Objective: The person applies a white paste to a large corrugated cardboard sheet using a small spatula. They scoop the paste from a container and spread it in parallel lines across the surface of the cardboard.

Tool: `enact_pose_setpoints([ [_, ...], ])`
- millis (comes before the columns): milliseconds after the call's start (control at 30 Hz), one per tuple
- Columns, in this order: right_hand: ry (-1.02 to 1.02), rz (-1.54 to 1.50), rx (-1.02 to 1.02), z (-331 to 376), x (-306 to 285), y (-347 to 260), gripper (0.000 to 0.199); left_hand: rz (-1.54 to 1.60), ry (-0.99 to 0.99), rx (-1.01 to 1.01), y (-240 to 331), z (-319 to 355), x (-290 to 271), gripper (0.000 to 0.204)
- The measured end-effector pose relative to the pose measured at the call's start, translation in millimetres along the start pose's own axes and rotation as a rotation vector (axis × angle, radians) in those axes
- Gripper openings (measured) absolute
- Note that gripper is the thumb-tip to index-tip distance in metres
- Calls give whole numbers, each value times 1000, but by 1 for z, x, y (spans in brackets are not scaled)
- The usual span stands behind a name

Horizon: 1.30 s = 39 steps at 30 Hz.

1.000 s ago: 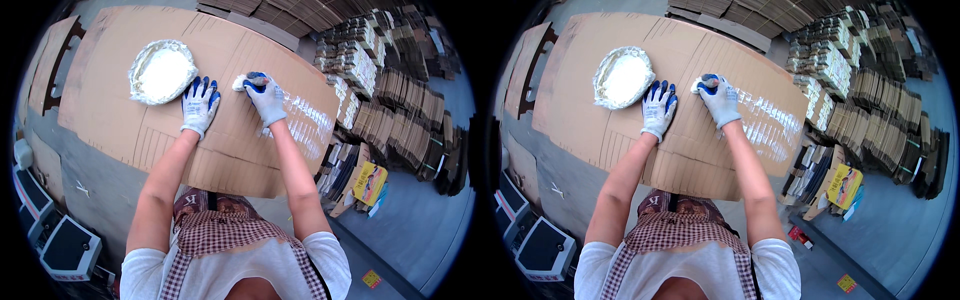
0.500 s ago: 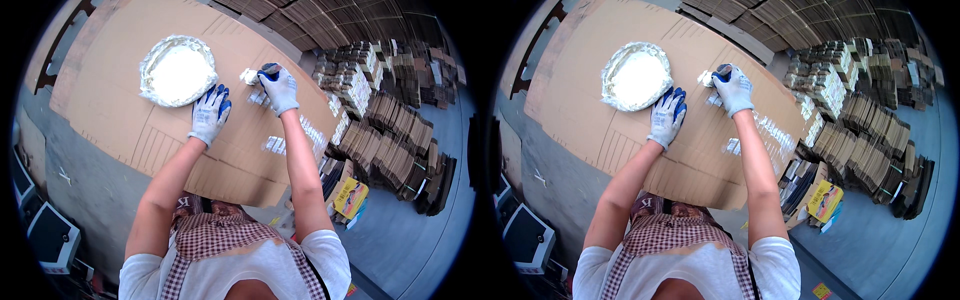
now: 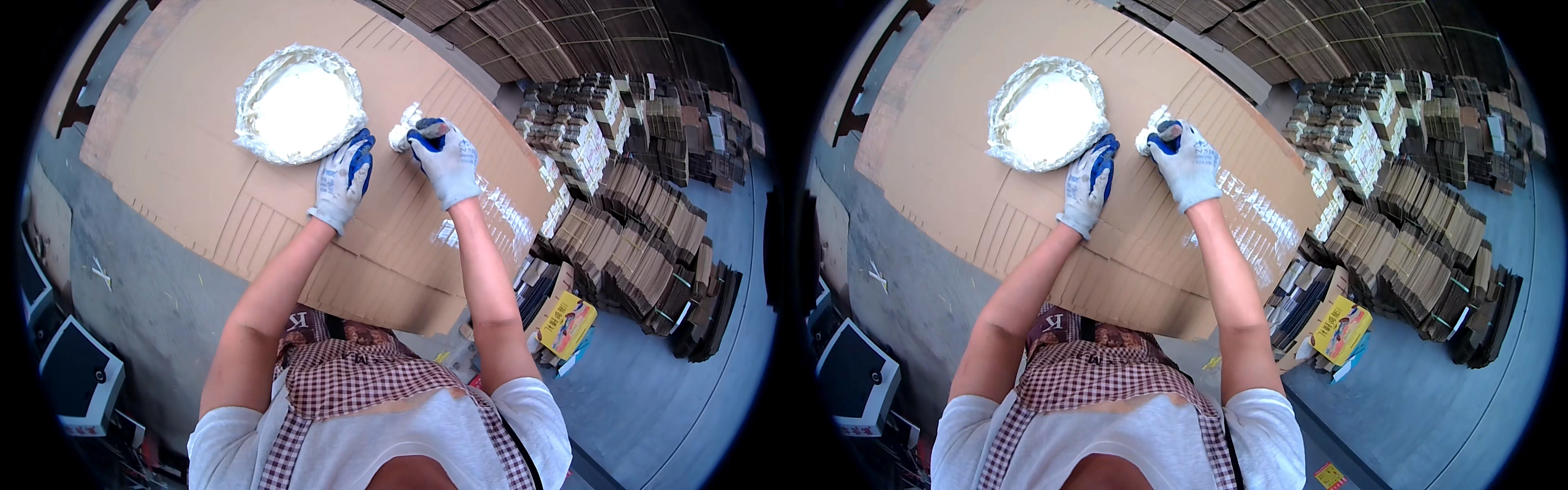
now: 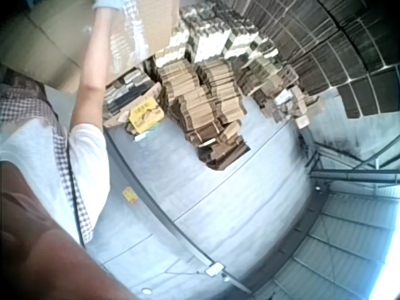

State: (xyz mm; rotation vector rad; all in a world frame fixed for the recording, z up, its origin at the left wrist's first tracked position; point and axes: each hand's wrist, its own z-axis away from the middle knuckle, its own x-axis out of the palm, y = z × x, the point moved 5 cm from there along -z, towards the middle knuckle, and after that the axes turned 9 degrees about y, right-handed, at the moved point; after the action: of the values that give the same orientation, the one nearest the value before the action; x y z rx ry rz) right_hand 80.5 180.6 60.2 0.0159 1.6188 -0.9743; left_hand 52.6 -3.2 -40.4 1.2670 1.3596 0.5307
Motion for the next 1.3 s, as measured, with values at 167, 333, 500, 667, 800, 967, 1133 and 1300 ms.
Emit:
enact_pose_setpoints([
  [167,25,-105,2,28,4,-7,35,154,30,-41,-9,3,-1,40],
  [333,50,-53,-96,52,7,-25,32,267,63,-47,-28,6,1,40],
  [500,-80,-42,-83,73,16,-24,33,424,-6,-101,-3,-4,-11,46],
  [667,-86,-44,-131,87,18,-32,34,424,67,-70,-2,-7,-13,37],
  [800,-56,2,-210,98,14,-38,36,410,10,-79,-11,-5,-8,46],
  [967,-98,79,-199,113,19,-35,34,360,39,-86,-34,5,2,46],
  [1133,-2,76,-161,124,2,-26,35,454,27,-93,-8,-4,-9,45],
  [1300,-14,28,-231,125,24,-36,33,463,4,-122,-2,-5,-10,43],
])
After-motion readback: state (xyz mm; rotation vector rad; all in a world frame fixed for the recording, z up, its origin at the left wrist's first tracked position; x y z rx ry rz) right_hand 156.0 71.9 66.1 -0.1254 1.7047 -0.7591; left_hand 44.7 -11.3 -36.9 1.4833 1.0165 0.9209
